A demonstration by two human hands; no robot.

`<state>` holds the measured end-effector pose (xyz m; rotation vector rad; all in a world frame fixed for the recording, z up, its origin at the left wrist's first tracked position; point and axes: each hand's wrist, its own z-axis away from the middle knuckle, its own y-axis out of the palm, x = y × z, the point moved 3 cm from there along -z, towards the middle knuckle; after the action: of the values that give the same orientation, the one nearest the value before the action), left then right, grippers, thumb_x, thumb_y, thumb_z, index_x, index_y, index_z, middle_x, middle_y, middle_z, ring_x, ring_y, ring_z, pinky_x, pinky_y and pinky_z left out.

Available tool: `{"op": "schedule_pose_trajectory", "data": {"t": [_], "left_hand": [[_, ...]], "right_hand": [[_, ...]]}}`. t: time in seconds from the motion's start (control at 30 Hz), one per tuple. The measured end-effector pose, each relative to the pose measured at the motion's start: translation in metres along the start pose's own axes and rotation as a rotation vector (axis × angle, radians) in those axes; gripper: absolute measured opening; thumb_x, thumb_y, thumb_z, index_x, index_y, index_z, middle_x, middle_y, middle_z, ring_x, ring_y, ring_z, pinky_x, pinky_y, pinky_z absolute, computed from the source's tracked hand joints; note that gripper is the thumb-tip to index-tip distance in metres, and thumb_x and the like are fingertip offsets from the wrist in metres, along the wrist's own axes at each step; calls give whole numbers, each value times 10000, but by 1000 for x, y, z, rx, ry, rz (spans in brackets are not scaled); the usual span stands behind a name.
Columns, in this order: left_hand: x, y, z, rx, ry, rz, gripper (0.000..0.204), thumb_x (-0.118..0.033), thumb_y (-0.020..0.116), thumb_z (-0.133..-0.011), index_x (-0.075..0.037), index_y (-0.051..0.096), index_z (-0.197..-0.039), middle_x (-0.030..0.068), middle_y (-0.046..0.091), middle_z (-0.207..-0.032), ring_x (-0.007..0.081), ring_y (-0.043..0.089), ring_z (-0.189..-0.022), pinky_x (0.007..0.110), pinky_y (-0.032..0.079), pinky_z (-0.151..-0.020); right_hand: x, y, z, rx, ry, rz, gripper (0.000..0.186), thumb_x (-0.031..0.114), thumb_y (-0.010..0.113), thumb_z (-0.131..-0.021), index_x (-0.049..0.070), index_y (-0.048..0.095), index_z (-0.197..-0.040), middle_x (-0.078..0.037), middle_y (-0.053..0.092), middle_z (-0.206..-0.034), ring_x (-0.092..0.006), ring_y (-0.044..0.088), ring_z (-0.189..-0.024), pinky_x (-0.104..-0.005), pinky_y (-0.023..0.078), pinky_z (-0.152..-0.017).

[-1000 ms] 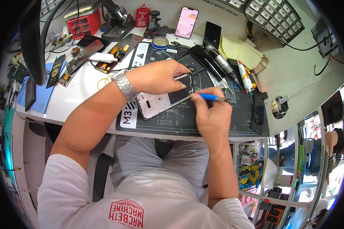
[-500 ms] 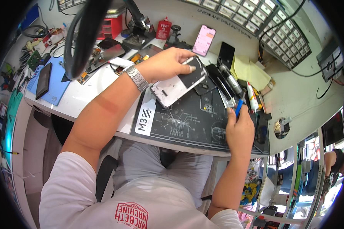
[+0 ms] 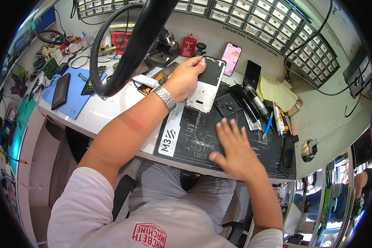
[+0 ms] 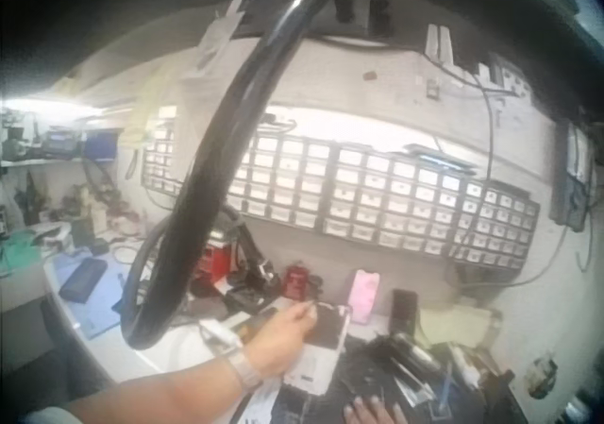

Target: The person disassembles a smartphone, removes the back cover and battery, and uses a heat gun and screwdriver to separate components. The person then reassembles the device by reconnecting the battery and replacing the back cover.

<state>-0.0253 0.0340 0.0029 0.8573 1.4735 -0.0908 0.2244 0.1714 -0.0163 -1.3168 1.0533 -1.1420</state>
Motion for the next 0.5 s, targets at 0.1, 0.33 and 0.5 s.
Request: {"op": "schedule_pose_trajectory", "data": {"t": [0.1, 0.33, 0.5], "left_hand": [[10, 1, -6, 44, -28, 86, 327, -214, 515, -1198, -18, 638, -1430, 55, 743, -1291, 133, 699, -1152, 324, 570, -1027], [12, -2, -6, -17, -16, 165, 275, -206, 495, -1201, -37, 652, -1352, 40, 738, -1224, 139, 708, -1105, 347, 587, -1010], [14, 8, -7, 23, -31, 312, 291, -236, 480, -1211, -41, 652, -1341, 75, 752, -1155, 176, 733, -1031, 378, 612, -968]], "right_hand": [[-21, -5, -13, -52, 18, 25, 1053, 732, 504, -1055, -37, 263, -1732, -265, 229, -1817, -441, 148, -1704, -604, 109, -1370], [-2, -1, -23, -17, -79, 47, 1036, 769, 539, -1020, -2, 386, -1697, -259, 310, -1787, -429, 173, -1699, -623, 125, -1365], [-46, -42, -67, -263, 131, -550, 747, 510, 653, -1080, -53, 559, -1562, -264, 600, -1574, -406, 579, -1456, -479, 446, -1222]]}}
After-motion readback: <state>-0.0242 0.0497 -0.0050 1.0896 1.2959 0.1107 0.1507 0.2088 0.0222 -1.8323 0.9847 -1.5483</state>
